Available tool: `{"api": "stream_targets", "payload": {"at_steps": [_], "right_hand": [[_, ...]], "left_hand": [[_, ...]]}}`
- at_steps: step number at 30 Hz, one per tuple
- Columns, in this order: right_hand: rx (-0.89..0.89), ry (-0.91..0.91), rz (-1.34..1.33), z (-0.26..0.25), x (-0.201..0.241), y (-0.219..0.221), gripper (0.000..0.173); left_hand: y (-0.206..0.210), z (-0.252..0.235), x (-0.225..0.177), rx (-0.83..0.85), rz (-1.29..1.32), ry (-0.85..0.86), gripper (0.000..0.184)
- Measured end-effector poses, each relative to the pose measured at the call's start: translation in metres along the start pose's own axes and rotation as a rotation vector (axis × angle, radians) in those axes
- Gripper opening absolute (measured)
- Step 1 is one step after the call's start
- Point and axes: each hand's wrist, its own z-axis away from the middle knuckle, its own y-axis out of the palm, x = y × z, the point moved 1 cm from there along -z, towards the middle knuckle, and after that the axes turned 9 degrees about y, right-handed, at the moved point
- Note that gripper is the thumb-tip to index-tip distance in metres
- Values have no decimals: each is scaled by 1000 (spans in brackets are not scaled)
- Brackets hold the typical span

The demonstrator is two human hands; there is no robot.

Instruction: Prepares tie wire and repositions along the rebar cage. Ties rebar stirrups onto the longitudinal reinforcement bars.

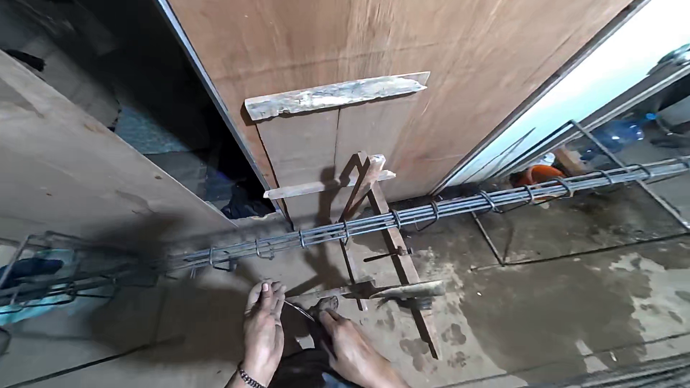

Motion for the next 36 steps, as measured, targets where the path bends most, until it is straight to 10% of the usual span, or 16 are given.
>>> {"api": "stream_targets", "payload": {"at_steps": [6, 20, 36], "right_hand": [[-275, -8, -47, -51, 2, 0, 29], [-214, 410, -514, -166, -93, 52, 24], [-277, 461, -1179, -265, -132, 126, 19]], "left_hand": [[25, -13, 36, 111, -208, -6, 18], [22, -137, 125, 295, -499, -255, 24], [15, -208, 148, 450, -1192, 206, 21]]}}
